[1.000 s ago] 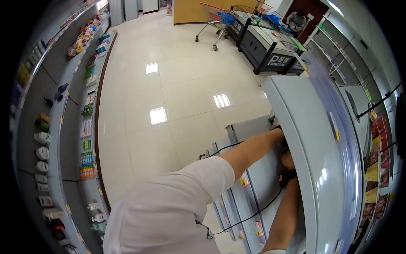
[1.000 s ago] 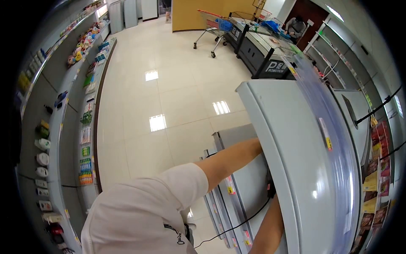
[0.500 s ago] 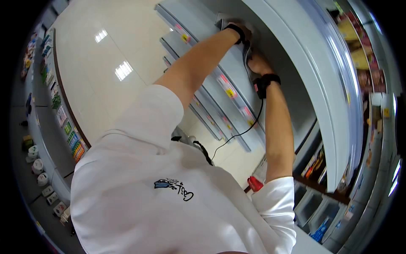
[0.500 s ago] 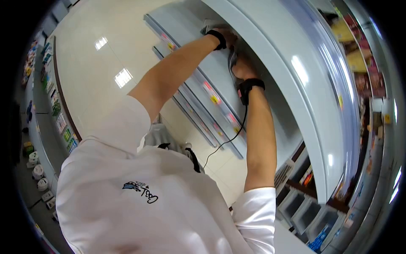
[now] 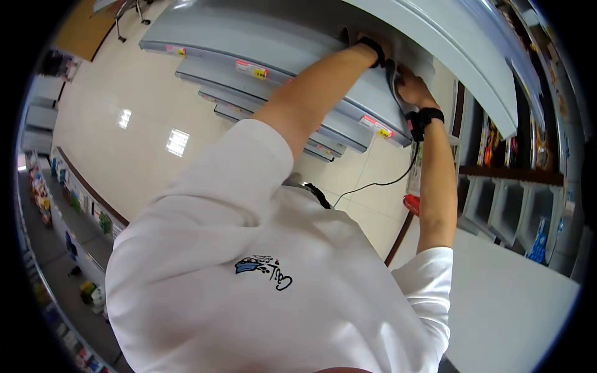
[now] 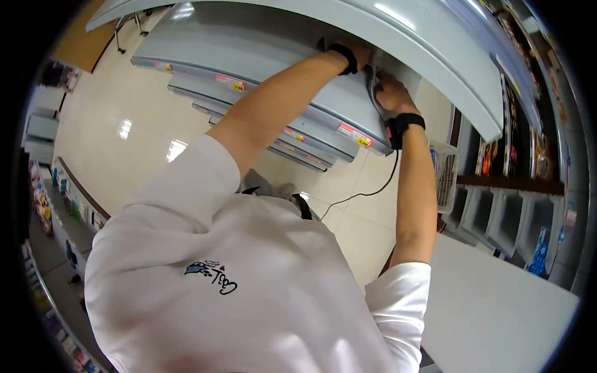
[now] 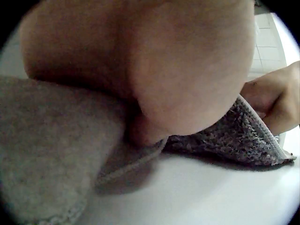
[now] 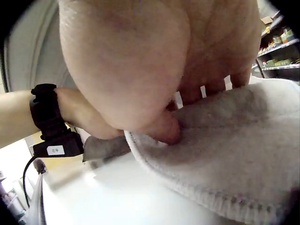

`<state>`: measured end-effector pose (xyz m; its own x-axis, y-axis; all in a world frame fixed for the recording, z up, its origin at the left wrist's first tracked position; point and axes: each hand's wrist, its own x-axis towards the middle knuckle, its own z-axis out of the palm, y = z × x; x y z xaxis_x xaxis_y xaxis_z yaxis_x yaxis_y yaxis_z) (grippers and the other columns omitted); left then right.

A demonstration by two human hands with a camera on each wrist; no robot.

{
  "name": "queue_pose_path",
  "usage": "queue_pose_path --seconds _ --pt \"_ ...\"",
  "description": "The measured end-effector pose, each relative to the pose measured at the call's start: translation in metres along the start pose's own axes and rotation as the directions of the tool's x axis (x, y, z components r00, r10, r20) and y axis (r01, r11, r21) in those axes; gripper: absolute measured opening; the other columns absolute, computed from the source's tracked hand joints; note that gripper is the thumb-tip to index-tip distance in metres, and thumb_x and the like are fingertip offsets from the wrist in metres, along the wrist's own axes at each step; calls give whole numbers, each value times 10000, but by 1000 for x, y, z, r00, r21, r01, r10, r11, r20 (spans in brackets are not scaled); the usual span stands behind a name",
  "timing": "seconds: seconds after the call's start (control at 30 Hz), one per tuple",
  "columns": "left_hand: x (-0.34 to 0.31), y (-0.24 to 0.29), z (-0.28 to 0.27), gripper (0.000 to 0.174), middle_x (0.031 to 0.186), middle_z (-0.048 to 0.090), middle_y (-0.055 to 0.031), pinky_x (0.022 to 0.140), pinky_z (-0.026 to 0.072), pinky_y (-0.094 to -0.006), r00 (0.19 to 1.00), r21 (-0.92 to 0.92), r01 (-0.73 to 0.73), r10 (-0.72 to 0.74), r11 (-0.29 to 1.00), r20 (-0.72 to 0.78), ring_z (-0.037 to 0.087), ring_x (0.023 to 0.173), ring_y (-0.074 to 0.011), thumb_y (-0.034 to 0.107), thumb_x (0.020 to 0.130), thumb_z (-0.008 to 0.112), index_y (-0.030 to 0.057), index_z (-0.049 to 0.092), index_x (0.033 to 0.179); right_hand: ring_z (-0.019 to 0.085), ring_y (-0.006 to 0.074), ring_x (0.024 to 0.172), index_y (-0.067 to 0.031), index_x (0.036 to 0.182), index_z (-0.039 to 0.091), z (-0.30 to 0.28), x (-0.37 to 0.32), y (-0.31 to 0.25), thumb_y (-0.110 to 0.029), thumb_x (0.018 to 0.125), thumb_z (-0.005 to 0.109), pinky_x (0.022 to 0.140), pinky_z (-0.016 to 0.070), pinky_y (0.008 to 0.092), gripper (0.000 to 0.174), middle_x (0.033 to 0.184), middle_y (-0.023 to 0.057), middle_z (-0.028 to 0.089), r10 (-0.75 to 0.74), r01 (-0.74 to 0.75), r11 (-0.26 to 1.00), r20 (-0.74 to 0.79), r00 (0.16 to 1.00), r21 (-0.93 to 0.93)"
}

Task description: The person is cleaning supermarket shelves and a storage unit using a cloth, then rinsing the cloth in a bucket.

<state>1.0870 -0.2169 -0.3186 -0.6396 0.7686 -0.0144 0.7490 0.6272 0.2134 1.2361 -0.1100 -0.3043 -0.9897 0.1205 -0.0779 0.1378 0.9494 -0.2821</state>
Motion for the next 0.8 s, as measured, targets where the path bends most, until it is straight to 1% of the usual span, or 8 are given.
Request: queue_pose_path --seconds 0.13,0.33,0.4,0.47,0.53,0.6,0.73,0.8 --pt "-4 57 -3 386 1314 565 -153 998 437 -447 998 -51 -7 9 999 56 545 1207 -316 262 902 486 93 629 1218 478 459 1192 -44 1316 435 0 -33 18 -185 850 480 1021 391 481 488 1262 284 528 178 -177 984 -20 984 15" --pt "3 59 7 374 1271 593 -142 967 457 -462 990 -203 12 -40 979 -136 563 1171 -315 309 911 478 98 646 1170 484 476 1174 18 1284 463 19 -8 39 -227 886 438 1014 395 486 468 1300 276 506 268 -277 954 -89 959 -115" --pt "14 45 23 403 1267 590 -155 987 443 -465 989 -196 -42 13 980 -147 558 1174 -325 320 901 469 103 603 1215 563 443 1072 11 1179 541 22 4 44 -176 870 440 925 458 483 376 1139 299 592 99 -130 959 -131 986 -252" --pt "4 40 14 413 1264 589 -166 1011 424 -454 990 -144 9 -28 990 -136 548 1188 -327 305 896 480 96 584 1236 566 428 1082 16 1145 566 9 19 35 -227 898 435 918 460 481 370 1129 278 610 230 -233 958 -36 972 -170" --pt "15 24 15 438 1283 575 -178 1022 416 -451 993 -156 10 -28 988 -115 534 1209 -335 293 874 516 71 573 1247 569 425 1086 31 1156 568 8 28 26 -324 937 416 924 461 464 444 1134 275 612 227 -232 968 -56 972 -101" --pt "19 -1 15 463 1289 569 -192 1007 431 -450 955 -162 -67 17 984 -295 541 1197 -352 275 858 547 56 557 1266 573 437 1075 33 1195 560 17 42 7 -420 953 392 926 461 457 541 1123 276 617 136 -139 990 -153 979 -6" --pt "8 -83 -14 460 1278 572 -204 999 437 -448 959 -118 -71 35 990 -282 545 1188 -362 264 853 555 46 562 1258 580 430 1085 5 1208 583 39 98 -58 -450 958 387 960 434 458 555 1159 271 608 260 -250 964 -138 956 85" --pt "-2 -138 -29 459 1273 573 -210 995 440 -447 974 -79 -39 21 996 -224 547 1183 -367 259 850 559 40 564 1253 476 362 1268 -67 1367 479 35 105 -110 -449 958 352 1049 364 445 574 1416 194 450 307 -287 873 13 952 395"
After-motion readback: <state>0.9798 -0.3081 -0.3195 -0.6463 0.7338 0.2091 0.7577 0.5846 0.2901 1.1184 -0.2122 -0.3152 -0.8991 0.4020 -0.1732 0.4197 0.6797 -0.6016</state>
